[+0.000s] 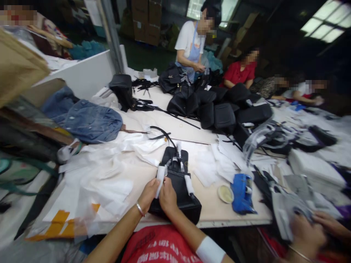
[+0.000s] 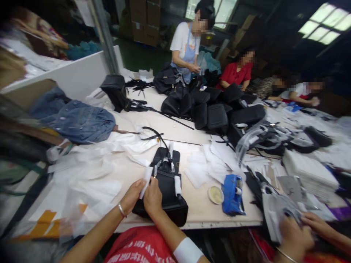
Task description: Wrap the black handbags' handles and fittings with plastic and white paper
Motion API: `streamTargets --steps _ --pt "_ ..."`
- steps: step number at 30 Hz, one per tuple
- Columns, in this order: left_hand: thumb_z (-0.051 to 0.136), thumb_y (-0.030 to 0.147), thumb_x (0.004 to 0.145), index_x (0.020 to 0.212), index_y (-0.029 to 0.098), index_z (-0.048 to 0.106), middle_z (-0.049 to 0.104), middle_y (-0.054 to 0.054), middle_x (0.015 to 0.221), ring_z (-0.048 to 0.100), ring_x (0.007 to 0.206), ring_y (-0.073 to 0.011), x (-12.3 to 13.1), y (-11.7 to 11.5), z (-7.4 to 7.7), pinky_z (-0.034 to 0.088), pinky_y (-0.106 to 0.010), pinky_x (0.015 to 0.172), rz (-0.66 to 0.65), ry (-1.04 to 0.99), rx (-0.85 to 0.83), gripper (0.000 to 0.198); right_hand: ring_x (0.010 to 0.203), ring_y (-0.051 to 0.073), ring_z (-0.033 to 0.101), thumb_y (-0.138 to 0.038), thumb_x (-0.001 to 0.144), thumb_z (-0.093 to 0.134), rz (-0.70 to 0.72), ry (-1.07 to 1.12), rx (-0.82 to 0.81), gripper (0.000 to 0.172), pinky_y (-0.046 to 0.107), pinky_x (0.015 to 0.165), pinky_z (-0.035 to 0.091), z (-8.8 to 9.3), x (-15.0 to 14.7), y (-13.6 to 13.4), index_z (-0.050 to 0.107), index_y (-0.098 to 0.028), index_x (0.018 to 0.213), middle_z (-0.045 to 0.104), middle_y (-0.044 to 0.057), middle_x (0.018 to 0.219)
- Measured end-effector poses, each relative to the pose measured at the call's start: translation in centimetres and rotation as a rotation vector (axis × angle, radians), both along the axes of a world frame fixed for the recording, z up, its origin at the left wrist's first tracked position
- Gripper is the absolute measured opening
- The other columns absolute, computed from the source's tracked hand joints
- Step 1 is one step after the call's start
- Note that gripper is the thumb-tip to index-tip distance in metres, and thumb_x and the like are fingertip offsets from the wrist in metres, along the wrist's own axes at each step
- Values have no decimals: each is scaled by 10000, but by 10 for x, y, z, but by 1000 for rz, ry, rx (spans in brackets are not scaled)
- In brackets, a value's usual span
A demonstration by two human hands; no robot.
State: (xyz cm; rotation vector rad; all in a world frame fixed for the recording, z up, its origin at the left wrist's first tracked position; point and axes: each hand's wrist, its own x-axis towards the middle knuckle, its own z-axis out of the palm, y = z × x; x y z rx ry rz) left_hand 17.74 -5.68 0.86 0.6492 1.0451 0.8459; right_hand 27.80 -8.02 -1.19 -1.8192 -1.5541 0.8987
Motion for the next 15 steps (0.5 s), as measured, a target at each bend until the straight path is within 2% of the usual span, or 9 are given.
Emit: streamTargets --steps 2,4,6,8,10,11,12,13,15 --pt "618 434 758 963 121 625 678 -55 797 616 769 -199 4 -3 2 487 -286 689 6 23 -24 375 933 253 580 -252 903 338 49 -166 7 350 413 797 479 4 -4 -5 410 -149 1230 568 143 1093" --pt "641 390 739 959 137 625 682 -45 784 621 755 -207 8 -1 -1 497 -294 669 -19 24 -65 336 1044 279 535 -202 852 412 156 -302 78 499 422 831 471 8 -1 -7 301 -116 1331 521 178 1203" --pt "658 351 714 929 149 626 676 -34 748 619 700 -205 11 4 -7 501 -289 608 -23 28 -138 297 1087 292 503 -224 816 487 253 -389 130 657 418 839 469 17 11 -9 197 -85 1389 489 192 1257" --pt "662 326 701 900 152 623 660 -18 704 601 624 -179 12 9 -13 494 -267 555 -10 57 -210 267 1075 279 502 -301 820 529 339 -418 179 706 407 841 465 31 36 -14 184 -118 1408 484 162 1281" --pt "673 319 691 896 150 616 637 2 672 569 565 -144 10 12 -16 488 -238 528 5 98 -256 272 1075 246 501 -331 852 516 357 -423 231 606 387 875 440 45 79 -22 267 -201 1390 498 103 1285" --pt "682 325 685 902 151 612 626 10 666 554 548 -130 8 13 -18 487 -227 523 4 113 -268 287 1082 227 497 -303 875 488 302 -429 243 516 375 901 419 51 108 -26 329 -234 1360 517 81 1268" --pt "690 335 681 911 153 609 619 14 667 542 540 -121 6 13 -19 488 -221 522 -5 122 -273 304 1082 213 498 -258 889 459 182 -439 234 424 363 920 400 55 142 -31 406 -236 1309 551 75 1221" --pt "694 345 680 917 158 606 615 15 673 536 539 -117 5 13 -20 490 -217 523 -22 126 -271 315 1079 213 500 -236 891 446 -21 -453 201 349 363 936 379 57 178 -36 481 -215 1238 580 84 1166" --pt "688 365 690 915 173 604 614 12 687 531 542 -116 4 12 -21 491 -214 520 -51 144 -253 307 1089 237 496 -249 855 497 -492 -454 82 304 368 951 353 56 252 -50 554 -151 1136 596 127 1116"
